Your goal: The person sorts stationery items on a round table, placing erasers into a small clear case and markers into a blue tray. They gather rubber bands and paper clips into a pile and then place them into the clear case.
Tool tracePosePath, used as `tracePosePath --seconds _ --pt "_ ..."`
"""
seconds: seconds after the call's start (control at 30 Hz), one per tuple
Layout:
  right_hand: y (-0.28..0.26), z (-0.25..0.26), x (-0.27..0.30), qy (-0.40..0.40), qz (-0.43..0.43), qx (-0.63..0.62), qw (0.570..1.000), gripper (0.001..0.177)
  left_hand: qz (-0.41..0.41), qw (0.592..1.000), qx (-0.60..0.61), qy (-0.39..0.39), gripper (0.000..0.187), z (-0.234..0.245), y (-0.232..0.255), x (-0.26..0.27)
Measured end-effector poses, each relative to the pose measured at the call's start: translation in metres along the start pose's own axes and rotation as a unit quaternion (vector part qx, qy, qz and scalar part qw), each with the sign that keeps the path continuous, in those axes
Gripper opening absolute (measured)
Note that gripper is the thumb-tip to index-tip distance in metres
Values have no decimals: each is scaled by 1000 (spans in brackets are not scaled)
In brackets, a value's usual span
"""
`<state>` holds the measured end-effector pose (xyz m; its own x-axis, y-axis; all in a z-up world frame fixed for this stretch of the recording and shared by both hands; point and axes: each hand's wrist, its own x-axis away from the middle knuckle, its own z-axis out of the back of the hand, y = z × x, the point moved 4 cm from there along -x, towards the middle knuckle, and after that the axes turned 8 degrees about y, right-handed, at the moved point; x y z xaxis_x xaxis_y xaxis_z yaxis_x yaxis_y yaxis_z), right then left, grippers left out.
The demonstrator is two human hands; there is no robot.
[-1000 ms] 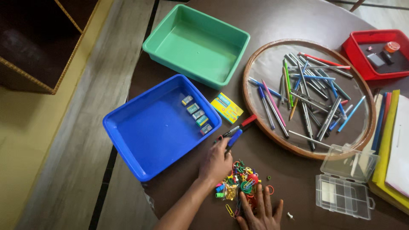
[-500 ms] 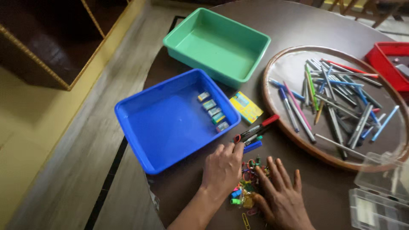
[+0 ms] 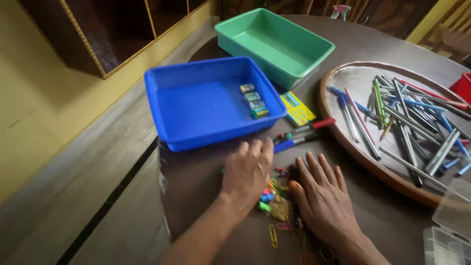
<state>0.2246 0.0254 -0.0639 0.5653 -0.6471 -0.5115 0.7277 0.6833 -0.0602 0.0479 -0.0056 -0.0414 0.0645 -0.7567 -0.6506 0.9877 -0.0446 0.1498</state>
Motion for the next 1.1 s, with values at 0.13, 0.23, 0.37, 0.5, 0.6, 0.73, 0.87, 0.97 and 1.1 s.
tracePosePath --seconds 0.13,0.23,0.37,0.5,0.6,0.73,0.87,0.97,1.1 --pt "2 -5 5 0 -19 -14 1000 60 7 1000 -5 29 38 -7 2 12" --pt "-4 -1 -3 2 -27 5 1000 63 16 999 -21 30 31 -4 3 11" --pt "-10 1 -10 6 -49 16 999 60 30 997 -27 59 32 -2 7 9" --pt "-14 2 -9 11 -60 4 998 56 49 998 -22 43 29 -2 8 11" --pt "-16 3 -11 24 -60 -6 998 53 50 998 -9 37 26 6 9 11" --pt "-16 2 -9 50 -63 -8 997 49 27 997 -10 73 25 20 12 8" --pt "-16 2 -8 52 -63 -15 997 48 15 991 -15 131 31 33 10 6" --pt "-18 4 -4 35 -72 -23 997 46 33 999 -7 41 21 24 11 6" --pt "-12 10 2 3 -100 -18 995 52 -4 1000 -12 28 21 10 21 10"
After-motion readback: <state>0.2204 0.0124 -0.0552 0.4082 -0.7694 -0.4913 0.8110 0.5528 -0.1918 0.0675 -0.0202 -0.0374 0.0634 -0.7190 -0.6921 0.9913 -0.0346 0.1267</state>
